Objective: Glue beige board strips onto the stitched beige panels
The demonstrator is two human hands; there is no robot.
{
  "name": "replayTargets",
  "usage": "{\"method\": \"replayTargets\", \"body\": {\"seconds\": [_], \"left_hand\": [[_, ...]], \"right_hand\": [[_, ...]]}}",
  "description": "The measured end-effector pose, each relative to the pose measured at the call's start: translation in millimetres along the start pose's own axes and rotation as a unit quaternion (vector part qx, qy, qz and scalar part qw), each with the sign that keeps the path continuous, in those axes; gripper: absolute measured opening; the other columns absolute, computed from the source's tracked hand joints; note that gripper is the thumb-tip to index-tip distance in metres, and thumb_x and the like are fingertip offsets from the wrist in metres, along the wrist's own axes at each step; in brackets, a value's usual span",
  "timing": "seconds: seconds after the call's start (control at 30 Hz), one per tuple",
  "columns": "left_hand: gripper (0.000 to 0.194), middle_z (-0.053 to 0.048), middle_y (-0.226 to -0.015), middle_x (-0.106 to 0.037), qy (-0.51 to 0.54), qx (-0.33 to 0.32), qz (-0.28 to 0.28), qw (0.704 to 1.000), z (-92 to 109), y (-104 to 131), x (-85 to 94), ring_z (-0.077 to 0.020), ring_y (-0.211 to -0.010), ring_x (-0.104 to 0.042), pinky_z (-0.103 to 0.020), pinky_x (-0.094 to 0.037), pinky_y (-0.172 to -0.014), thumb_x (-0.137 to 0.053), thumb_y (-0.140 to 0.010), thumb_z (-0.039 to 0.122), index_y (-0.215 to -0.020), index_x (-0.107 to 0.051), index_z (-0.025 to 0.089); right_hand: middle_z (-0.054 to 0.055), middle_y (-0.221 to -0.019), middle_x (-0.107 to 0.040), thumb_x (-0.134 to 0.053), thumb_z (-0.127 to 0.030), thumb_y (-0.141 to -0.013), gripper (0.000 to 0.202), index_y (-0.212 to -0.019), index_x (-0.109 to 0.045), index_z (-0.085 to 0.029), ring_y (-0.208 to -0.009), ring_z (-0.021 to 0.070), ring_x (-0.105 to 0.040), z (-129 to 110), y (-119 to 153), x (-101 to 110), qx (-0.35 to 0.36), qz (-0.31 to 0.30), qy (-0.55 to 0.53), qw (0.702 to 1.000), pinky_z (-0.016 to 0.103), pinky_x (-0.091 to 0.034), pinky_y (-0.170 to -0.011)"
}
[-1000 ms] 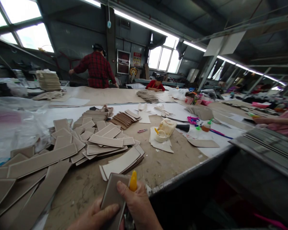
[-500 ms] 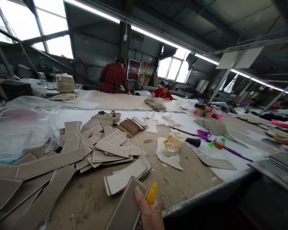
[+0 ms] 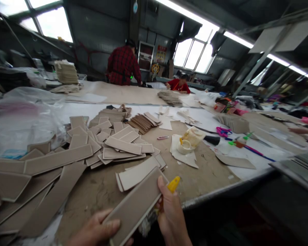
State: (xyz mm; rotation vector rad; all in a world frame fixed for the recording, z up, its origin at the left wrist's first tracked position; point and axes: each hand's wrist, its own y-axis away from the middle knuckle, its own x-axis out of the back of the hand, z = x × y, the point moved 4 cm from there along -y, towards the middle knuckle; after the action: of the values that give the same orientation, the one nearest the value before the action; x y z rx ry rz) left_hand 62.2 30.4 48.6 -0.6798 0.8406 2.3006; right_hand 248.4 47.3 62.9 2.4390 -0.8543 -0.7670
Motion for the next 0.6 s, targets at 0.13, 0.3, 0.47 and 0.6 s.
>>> {"method": "replayTargets", "body": {"seconds": [0.13, 0.3, 0.47, 0.6], "left_hand": [[0.039, -0.016, -0.105, -0.065, 0.039, -0.007, -0.037, 0.999, 15, 5, -7.4, -0.0225, -0.090, -0.064, -0.031, -0.050, -0.080, -0.055, -0.087, 0.037, -0.112, -0.059, 0.008], [0.058, -0.018, -0.106, -0.064, 0.082, 0.014, -0.012, 0.996, 12, 7, -3.3, -0.0273, -0.097, -0.063, -0.037, -0.048, -0.087, -0.039, -0.089, 0.055, -0.118, -0.054, 0.007], [0.057, -0.016, -0.101, -0.067, -0.001, 0.012, 0.047, 0.999, 0, 2, -3.3, -0.0214, -0.080, -0.066, -0.028, -0.053, -0.072, -0.065, -0.075, 0.051, -0.113, -0.058, 0.008], [0.054, -0.013, -0.087, -0.070, -0.022, 0.006, 0.083, 0.996, -3, -1, 0.8, -0.0193, -0.071, -0.066, -0.026, -0.053, -0.066, -0.070, -0.070, 0.052, -0.101, -0.063, 0.008]], "right_hand": [[-0.010, -0.042, -0.039, -0.084, -0.035, -0.049, 0.042, -0.059, -0.047, -0.018, -0.035, 0.0017, -0.030, -5, -3, 5, 0.065, 0.042, 0.000, 0.997, 0.014, -0.025, -0.030], [-0.009, -0.044, -0.040, -0.081, -0.035, -0.055, 0.038, -0.060, -0.047, -0.019, -0.036, 0.0029, -0.031, -1, -5, 10, 0.087, 0.078, 0.007, 0.993, 0.015, -0.025, -0.030], [-0.010, -0.043, -0.038, -0.081, -0.040, -0.055, 0.041, -0.061, -0.046, -0.019, -0.037, 0.0030, -0.030, 2, 0, 8, 0.101, 0.056, 0.002, 0.993, 0.015, -0.026, -0.032], [-0.009, -0.043, -0.039, -0.080, -0.048, -0.055, 0.046, -0.060, -0.045, -0.019, -0.038, 0.0031, -0.031, 3, 7, 6, 0.106, 0.017, 0.022, 0.994, 0.016, -0.025, -0.035]]}}
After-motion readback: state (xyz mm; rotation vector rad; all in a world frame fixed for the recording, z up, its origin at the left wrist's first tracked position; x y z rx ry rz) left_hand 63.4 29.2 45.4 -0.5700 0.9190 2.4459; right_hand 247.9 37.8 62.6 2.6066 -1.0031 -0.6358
